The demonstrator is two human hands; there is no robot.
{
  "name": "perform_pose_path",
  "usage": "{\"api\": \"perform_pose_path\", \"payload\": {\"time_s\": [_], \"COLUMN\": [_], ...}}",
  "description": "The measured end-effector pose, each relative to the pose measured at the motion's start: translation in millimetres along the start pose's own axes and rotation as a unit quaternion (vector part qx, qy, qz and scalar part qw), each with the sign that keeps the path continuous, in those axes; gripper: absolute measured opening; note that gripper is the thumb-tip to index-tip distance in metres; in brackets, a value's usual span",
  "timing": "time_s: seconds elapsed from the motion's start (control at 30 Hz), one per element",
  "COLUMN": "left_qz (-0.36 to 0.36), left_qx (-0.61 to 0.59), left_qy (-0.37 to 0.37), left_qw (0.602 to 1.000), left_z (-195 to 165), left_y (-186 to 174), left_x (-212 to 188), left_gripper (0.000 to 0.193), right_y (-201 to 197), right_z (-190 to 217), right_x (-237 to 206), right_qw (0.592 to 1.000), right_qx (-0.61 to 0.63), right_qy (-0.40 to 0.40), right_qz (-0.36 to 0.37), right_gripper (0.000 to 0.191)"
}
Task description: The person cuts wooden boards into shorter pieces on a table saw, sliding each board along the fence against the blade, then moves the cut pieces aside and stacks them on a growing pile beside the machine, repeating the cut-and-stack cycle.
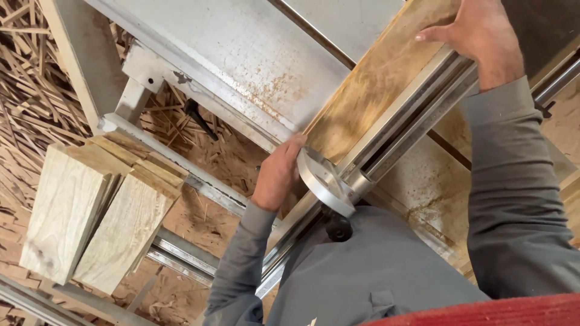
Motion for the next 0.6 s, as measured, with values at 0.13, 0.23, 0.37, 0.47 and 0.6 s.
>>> {"api": "perform_pose_path", "payload": {"time_s": [0.13,0.23,0.37,0.47,0.6], "left_qz": [-0.014,-0.039,-0.046,-0.050,-0.051], "left_qx": [0.014,0.027,0.025,0.024,0.013], "left_qy": [0.003,0.024,0.023,0.021,0.020], "left_qw": [1.000,0.999,0.998,0.998,0.998], "left_z": [-23,-36,-44,-45,-40], "left_y": [-14,-21,-24,-24,-22], "left_x": [-13,-14,-11,-8,-5], "left_gripper": [0.040,0.039,0.038,0.037,0.036], "right_y": [2,0,0,-1,-1], "right_z": [-1,2,4,8,9], "right_x": [-3,-6,-8,-9,-9], "right_qw": [0.999,1.000,0.998,1.000,1.000], "right_qx": [-0.012,-0.002,-0.004,-0.004,0.007], "right_qy": [0.033,0.021,0.052,-0.006,-0.002], "right_qz": [0.012,-0.001,0.019,-0.014,-0.013], "right_gripper": [0.077,0.077,0.077,0.084,0.086]}}
Point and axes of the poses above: each hand's wrist, its own x-axis towards the middle knuckle, its own y-axis out of the palm, z = x × y, the point moved 2 cm from there along x, towards the middle knuckle, and after that the axes turned 6 degrees about z, right-handed, at the moved point
